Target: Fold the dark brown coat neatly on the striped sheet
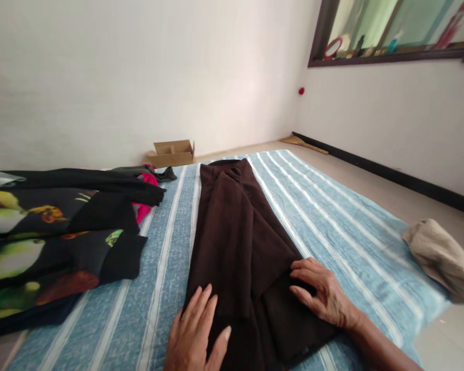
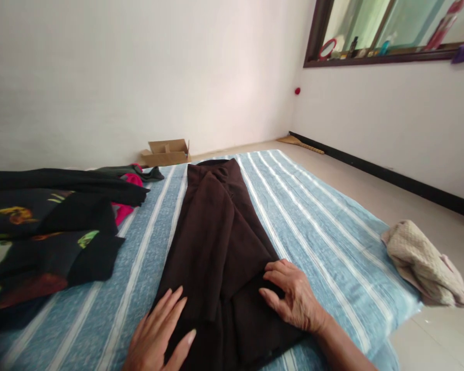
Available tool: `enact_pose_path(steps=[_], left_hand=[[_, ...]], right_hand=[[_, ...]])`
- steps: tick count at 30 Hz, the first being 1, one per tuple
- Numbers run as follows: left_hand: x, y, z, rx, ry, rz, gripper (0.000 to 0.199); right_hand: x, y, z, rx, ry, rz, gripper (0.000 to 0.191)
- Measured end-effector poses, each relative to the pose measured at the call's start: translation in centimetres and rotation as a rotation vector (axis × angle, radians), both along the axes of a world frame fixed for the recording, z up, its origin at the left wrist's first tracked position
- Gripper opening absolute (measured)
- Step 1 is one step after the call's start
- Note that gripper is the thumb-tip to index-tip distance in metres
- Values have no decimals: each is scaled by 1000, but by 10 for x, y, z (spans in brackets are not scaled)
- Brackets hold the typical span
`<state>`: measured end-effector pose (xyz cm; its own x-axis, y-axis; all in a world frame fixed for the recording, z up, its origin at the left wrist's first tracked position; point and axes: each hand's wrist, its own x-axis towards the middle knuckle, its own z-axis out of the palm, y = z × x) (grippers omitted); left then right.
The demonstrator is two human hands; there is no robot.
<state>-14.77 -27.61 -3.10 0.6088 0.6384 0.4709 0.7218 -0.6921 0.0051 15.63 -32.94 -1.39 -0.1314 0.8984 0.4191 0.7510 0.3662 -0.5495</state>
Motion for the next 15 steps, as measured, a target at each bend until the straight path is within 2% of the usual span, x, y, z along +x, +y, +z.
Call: enact_pose_path(steps=[9,15], left_hand=[[2,4,-3,-73,-73,0,51],[7,3,1,-116,-95,-3,49]], right_hand=[[1,3,3,17,13,-9,14],[1,3,4,11,5,-35,16]])
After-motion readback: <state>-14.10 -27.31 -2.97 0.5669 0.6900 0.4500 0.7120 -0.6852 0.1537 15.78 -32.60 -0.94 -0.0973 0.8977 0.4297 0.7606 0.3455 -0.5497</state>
